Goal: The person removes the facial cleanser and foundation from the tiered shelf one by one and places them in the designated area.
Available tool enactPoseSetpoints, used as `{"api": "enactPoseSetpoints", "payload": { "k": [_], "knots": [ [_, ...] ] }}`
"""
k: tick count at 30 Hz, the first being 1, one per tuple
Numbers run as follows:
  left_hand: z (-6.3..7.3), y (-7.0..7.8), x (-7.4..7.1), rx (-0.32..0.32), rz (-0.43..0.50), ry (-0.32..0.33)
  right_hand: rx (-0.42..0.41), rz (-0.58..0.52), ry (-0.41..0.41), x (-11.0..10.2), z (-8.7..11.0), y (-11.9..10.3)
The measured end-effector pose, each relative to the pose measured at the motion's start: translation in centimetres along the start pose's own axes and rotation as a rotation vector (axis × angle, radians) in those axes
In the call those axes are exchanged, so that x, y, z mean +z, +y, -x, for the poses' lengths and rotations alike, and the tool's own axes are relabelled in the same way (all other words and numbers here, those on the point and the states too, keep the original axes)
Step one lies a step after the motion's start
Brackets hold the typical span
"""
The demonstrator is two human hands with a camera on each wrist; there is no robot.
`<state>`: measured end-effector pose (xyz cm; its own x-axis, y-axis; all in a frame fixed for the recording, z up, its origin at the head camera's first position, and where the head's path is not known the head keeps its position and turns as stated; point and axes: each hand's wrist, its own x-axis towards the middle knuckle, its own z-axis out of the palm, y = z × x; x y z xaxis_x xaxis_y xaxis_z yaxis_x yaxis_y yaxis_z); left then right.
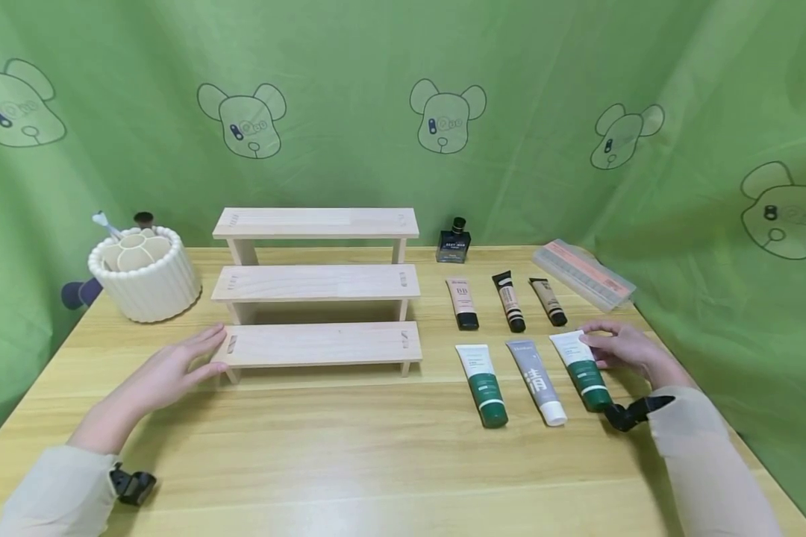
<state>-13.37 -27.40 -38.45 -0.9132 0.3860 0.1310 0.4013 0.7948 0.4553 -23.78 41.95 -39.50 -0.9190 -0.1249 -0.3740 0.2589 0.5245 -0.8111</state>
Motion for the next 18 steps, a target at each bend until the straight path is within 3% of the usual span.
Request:
{"api": "enactPoseSetpoints", "payload": {
  "k": [12,18],
  "knots": [
    [-0.1,0.0,0.1,-0.013,0.005,-0.012,0.023,-0.014,-0.048,-0.7,0.4,0.1],
    [0.0,-0.7,-1.1,-0.050,0.037,-0.049,-0.061,0.061,-0.029,-1.3,1.2,-1.3]
  ]
}}
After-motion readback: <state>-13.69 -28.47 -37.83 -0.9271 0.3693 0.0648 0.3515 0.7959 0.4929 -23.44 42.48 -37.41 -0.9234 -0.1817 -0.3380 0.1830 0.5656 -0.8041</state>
